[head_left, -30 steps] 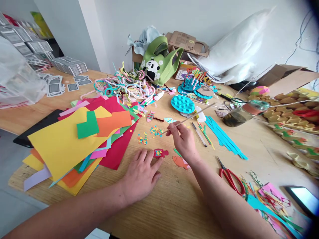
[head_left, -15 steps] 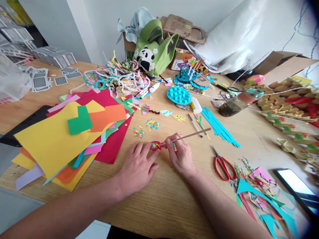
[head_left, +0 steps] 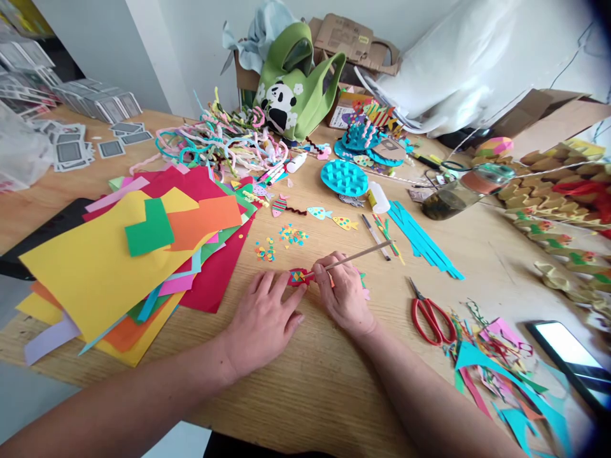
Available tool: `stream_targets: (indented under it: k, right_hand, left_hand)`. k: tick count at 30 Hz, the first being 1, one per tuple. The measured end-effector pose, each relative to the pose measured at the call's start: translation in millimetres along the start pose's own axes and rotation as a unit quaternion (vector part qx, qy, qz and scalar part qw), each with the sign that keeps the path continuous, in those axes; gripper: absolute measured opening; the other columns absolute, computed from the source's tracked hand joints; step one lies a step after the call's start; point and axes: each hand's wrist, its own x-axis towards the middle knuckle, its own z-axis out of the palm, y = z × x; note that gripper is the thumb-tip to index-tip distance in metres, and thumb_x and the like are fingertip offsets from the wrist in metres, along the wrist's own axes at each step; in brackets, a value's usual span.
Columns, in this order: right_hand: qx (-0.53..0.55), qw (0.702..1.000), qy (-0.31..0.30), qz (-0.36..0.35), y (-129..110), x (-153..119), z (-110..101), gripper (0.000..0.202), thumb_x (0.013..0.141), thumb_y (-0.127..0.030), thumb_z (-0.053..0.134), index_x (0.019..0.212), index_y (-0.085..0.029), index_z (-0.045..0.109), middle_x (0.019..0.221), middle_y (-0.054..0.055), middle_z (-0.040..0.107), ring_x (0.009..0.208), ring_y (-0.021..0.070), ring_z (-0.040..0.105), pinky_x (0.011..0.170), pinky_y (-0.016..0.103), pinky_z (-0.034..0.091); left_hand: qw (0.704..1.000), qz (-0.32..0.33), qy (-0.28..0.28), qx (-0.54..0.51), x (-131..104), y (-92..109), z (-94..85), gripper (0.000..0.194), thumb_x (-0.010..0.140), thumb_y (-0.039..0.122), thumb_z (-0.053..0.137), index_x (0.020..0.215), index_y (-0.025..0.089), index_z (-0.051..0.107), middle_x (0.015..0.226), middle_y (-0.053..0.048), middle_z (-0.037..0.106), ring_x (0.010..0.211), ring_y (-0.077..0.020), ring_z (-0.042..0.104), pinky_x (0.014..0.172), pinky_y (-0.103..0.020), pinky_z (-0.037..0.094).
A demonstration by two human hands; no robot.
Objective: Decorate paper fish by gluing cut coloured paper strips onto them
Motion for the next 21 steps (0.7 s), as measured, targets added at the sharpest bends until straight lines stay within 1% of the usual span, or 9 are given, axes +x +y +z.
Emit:
stream_targets:
  k: [10, 21]
  right_hand:
    - [0.0, 1.0, 0.004, -0.009, 0.7, -1.1, 1.6, 0.017, 0.095, -0.016, 0.043, 0.08, -0.022, 0.051, 0.073, 0.004, 0.061, 0.068, 0.0179, 0.051, 0.068, 0.034, 0.039]
    - [-0.009, 1.0, -0.005, -0.009, 0.7, -0.2, 3.0, 0.018, 0.095, -0.017, 0.042, 0.08, -0.023, 0.05, 0.074, 0.004, 0.062, 0.069, 0.0184, 0.053, 0.07, 0.036, 0.04]
  left_hand:
    - [1.0, -0.001, -0.005, 0.0, 0.5, 0.6, -1.6, 0.044, 0.092, 0.039, 0.049, 0.133, 0.024, 0.052, 0.128, -0.012, 0.052, 0.118, -0.0302, 0.043, 0.101, -0.05, 0.037]
    - [1.0, -0.001, 0.003, -0.002, -0.1, 0.8, -1.4, 0.044, 0.092, 0.039, 0.05, 0.133, 0.024, 0.052, 0.127, -0.012, 0.052, 0.118, -0.0302, 0.042, 0.101, -0.049, 0.036]
